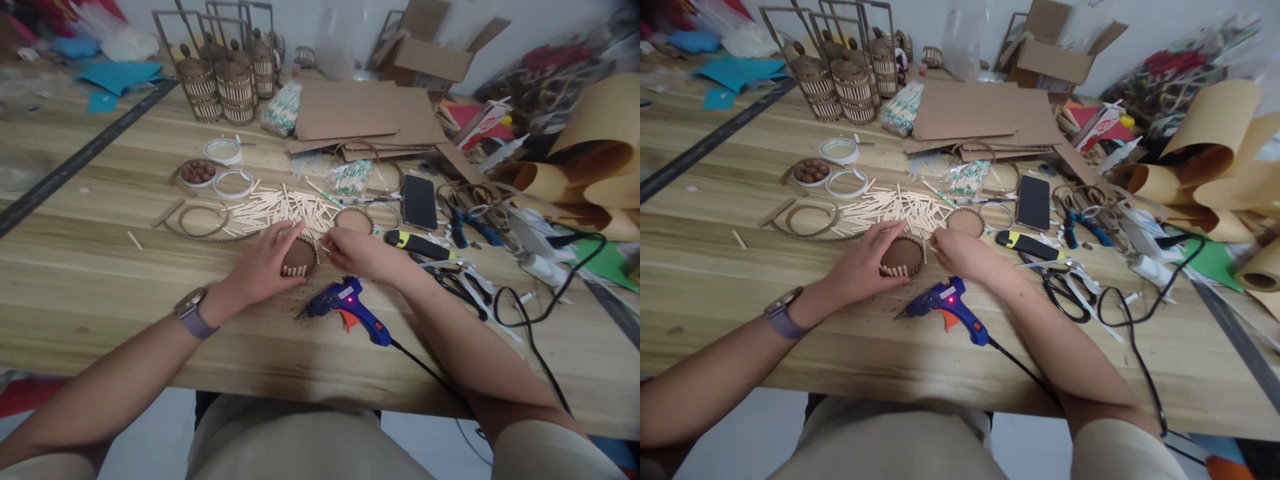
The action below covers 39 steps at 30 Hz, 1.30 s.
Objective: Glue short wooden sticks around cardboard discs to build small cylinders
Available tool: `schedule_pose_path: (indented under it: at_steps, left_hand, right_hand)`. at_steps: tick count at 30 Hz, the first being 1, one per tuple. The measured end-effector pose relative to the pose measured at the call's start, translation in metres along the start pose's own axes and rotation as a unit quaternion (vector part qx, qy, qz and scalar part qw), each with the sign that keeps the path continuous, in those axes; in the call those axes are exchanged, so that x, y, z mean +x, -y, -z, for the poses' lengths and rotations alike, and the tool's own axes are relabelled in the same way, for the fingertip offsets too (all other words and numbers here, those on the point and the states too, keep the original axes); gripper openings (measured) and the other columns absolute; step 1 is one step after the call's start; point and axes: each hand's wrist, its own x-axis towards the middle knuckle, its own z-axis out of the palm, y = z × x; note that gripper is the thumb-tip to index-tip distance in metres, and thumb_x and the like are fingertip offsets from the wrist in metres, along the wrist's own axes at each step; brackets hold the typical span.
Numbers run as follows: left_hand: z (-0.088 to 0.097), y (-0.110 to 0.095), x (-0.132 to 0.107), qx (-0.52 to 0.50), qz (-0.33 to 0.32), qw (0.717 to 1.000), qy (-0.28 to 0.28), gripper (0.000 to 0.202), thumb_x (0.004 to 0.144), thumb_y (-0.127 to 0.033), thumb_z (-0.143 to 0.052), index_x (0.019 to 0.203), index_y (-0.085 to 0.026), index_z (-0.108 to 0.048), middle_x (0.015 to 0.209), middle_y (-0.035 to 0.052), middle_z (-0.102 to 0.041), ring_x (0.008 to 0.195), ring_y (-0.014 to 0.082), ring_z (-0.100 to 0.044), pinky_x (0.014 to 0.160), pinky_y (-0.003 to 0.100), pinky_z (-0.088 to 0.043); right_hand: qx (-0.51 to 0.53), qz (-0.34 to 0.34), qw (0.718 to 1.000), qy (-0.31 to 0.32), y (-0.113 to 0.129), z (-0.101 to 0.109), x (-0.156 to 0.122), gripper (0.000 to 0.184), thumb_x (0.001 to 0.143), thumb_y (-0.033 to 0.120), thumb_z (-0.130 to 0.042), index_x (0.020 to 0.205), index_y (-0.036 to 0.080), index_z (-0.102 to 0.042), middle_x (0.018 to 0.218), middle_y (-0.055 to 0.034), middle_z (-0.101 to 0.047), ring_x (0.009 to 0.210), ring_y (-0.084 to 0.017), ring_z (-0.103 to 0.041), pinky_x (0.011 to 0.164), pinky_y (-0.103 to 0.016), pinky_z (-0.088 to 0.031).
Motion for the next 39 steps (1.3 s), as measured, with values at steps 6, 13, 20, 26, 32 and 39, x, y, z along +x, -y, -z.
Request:
schedule_pose_path:
  at_steps: [6,13,20,26,32,39]
  left_hand:
    - [0.001,-0.001,0.000,-0.001,0.010,1.000,0.007,0.097,0.075,-0.037,-0.080,0.153,-0.028,-0.023,0.146,0.0146,-0.041,0.137,0.0340,-0.043,0.112,0.055,-0.041]
    - [-0.001,0.000,0.001,-0.008,0.000,1.000,0.000,0.095,0.075,-0.036,-0.081,0.152,-0.020,-0.027,0.143,0.0185,-0.043,0.134,0.0359,-0.044,0.110,0.055,-0.042]
    - [-0.002,-0.001,0.001,-0.003,0.002,1.000,-0.001,0.095,0.074,-0.035,-0.082,0.151,-0.019,-0.029,0.143,0.0197,-0.043,0.134,0.0357,-0.045,0.110,0.054,-0.042]
    - [-0.001,-0.001,0.001,-0.013,0.006,1.000,0.000,0.095,0.074,-0.037,-0.081,0.151,-0.023,-0.028,0.145,0.0173,-0.043,0.136,0.0364,-0.043,0.111,0.056,-0.041]
    - [-0.001,0.000,0.001,-0.014,0.002,1.000,0.002,0.096,0.074,-0.035,-0.081,0.152,-0.025,-0.026,0.146,0.0171,-0.042,0.136,0.0359,-0.043,0.111,0.056,-0.042]
    - [-0.002,0.001,0.001,-0.021,-0.004,1.000,-0.001,0.097,0.073,-0.038,-0.083,0.152,-0.025,-0.027,0.145,0.0174,-0.042,0.135,0.0355,-0.044,0.111,0.056,-0.042]
  right_hand:
    - [0.143,0.061,0.988,0.009,0.015,0.012,-0.008,0.008,0.086,0.020,-0.056,0.090,0.017,-0.062,0.074,0.0013,-0.063,0.061,-0.011,-0.050,0.058,-0.021,-0.035]
    - [0.142,0.061,0.987,0.044,0.026,0.004,-0.008,0.003,0.082,0.016,-0.062,0.085,0.016,-0.063,0.073,0.0011,-0.064,0.063,-0.012,-0.053,0.061,-0.023,-0.035]
    - [0.108,0.089,0.990,0.014,0.027,-0.004,-0.007,0.007,0.085,0.015,-0.064,0.080,0.016,-0.058,0.074,-0.0014,-0.064,0.063,-0.013,-0.053,0.061,-0.023,-0.034]
    - [0.085,0.108,0.990,-0.016,0.028,-0.007,-0.009,0.009,0.086,0.013,-0.062,0.079,0.017,-0.057,0.077,-0.0027,-0.065,0.065,-0.014,-0.052,0.062,-0.023,-0.034]
    - [0.095,0.132,0.986,-0.032,0.029,-0.009,-0.010,0.010,0.087,0.010,-0.059,0.080,0.016,-0.056,0.079,-0.0034,-0.064,0.067,-0.014,-0.051,0.064,-0.024,-0.034]
    - [0.076,0.158,0.983,-0.050,0.027,-0.012,-0.009,0.012,0.087,0.010,-0.058,0.079,0.017,-0.053,0.079,-0.0038,-0.062,0.071,-0.016,-0.051,0.064,-0.025,-0.034]
